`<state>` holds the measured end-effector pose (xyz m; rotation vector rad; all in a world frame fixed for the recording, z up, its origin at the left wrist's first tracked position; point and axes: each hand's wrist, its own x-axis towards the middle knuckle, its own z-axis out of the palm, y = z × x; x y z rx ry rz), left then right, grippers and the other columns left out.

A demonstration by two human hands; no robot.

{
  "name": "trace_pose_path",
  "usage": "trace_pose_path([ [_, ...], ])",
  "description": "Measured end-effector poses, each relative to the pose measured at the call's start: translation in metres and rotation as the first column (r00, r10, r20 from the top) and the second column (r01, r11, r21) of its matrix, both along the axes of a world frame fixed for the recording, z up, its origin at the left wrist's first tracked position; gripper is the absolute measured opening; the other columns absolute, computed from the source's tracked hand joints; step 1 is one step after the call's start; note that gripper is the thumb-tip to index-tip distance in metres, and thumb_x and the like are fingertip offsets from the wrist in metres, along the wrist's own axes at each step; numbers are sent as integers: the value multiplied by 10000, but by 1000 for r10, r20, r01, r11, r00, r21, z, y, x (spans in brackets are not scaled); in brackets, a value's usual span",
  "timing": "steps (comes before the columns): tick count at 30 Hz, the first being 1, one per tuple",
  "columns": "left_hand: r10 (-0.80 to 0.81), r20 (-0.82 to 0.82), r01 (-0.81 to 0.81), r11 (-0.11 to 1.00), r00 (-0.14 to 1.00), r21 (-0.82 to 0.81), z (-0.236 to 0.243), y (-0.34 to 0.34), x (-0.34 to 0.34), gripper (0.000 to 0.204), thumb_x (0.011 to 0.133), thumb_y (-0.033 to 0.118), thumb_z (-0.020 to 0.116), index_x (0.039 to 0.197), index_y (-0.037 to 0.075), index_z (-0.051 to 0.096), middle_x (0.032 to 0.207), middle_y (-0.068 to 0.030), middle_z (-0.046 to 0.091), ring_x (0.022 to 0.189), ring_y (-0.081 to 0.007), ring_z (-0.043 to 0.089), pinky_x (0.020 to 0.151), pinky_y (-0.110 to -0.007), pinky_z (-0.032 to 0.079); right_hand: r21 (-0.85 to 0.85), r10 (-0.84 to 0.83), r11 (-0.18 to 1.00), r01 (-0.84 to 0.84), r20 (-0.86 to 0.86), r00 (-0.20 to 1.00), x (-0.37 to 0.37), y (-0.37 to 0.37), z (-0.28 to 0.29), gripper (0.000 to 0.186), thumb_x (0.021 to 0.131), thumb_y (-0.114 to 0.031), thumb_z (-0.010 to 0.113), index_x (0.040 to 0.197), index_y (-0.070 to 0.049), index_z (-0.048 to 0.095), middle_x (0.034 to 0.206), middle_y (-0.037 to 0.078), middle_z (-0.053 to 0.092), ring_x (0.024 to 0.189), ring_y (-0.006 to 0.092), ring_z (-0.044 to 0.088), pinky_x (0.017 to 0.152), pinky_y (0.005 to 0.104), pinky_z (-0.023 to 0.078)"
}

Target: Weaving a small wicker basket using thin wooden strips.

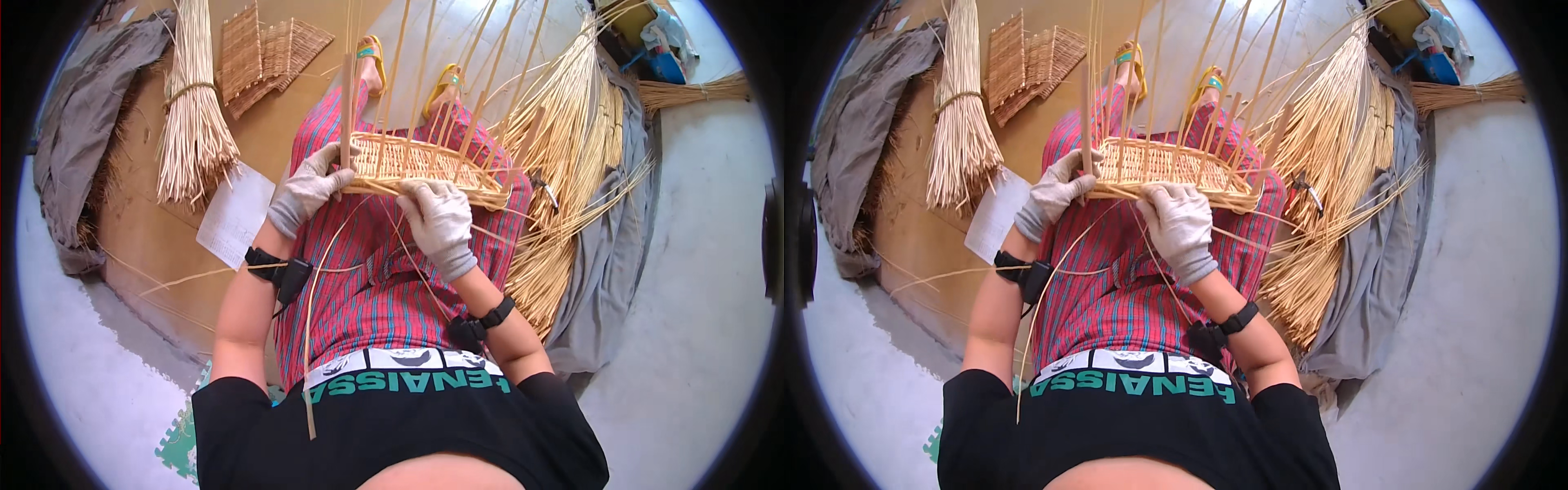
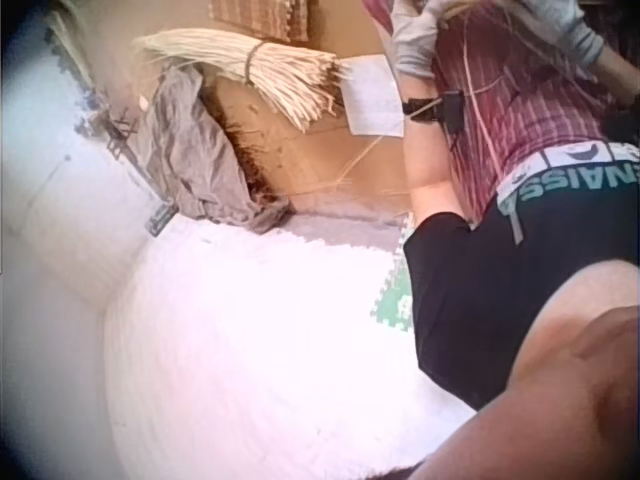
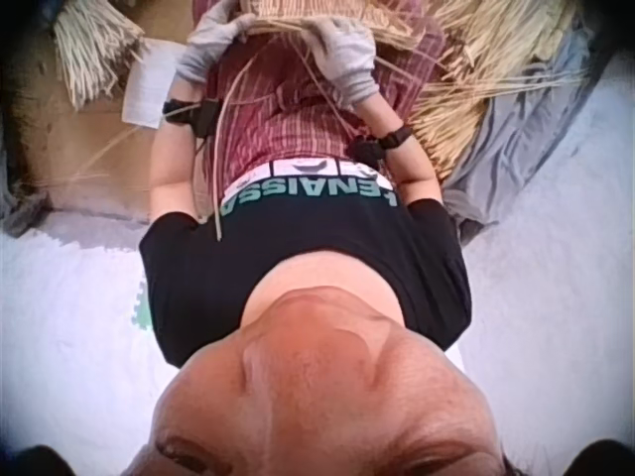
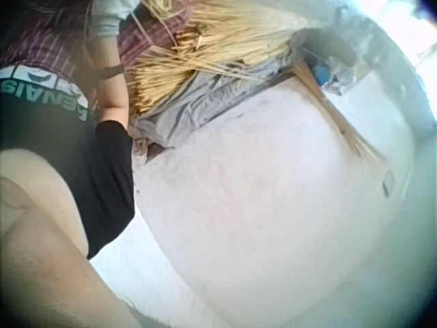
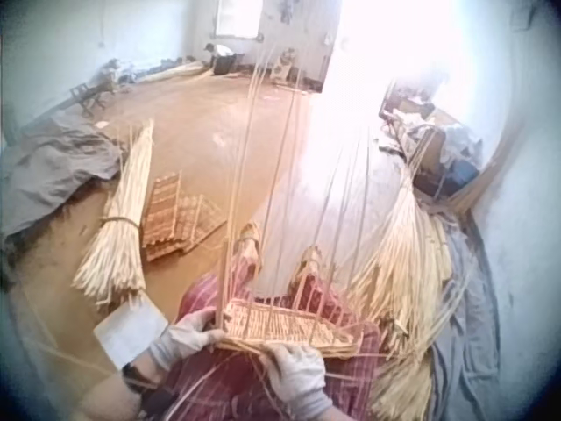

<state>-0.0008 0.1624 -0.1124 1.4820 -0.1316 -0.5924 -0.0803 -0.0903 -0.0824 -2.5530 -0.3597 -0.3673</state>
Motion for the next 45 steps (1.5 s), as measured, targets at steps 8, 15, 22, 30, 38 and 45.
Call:
trace_pose_path([
  [8,43,-1,-43,998,999,40,-14,-8,-14,335,981,163,707,1291,85,605,1040,-12,613,896,-102,570,704,-253,504,309,-116,942,131,-66,991,69,36,8,666,918,-189,747,1531,-112,498,1219,202,695,822,300,726,720,415,565],
  [15,165,-91,-149,976,982,158,-11,-9,-20,243,978,154,682,1204,85,623,1048,-17,608,917,-133,577,753,-281,506,202,-124,968,148,-130,984,72,28,9,591,885,-130,752,1454,-153,594,1203,146,715,943,339,725,805,454,567],
  [22,186,-99,-188,982,977,-14,-20,-8,-15,250,964,119,733,1190,92,629,1055,-1,635,927,-99,614,719,-228,516,-142,15,990,-23,-55,998,31,45,2,589,861,-235,746,1416,-93,608,1034,94,700,1032,311,633,865,458,495],
  [30,60,-163,-71,995,985,-68,-14,-5,-5,294,948,161,786,1190,78,640,946,17,656,841,-70,638,594,-219,493,-34,135,990,-138,-66,989,15,11,24,418,918,-177,727,1327,-110,680,840,86,682,829,313,651,778,429,523],
  [38,86,-139,-88,996,987,-5,-12,-7,-3,288,904,226,839,1095,96,667,916,37,636,691,-49,549,553,-188,441,-66,4,998,-12,-123,992,-20,3,14,321,942,-278,737,1227,-132,718,842,102,712,765,287,699,713,420,559],
  [45,174,-33,-164,966,984,200,-10,-29,-8,304,828,229,910,899,91,649,788,25,636,740,-86,565,686,-286,496,171,-198,963,209,-77,977,100,37,14,598,955,-137,711,1517,-77,514,1259,219,692,962,268,740,837,350,583],
])
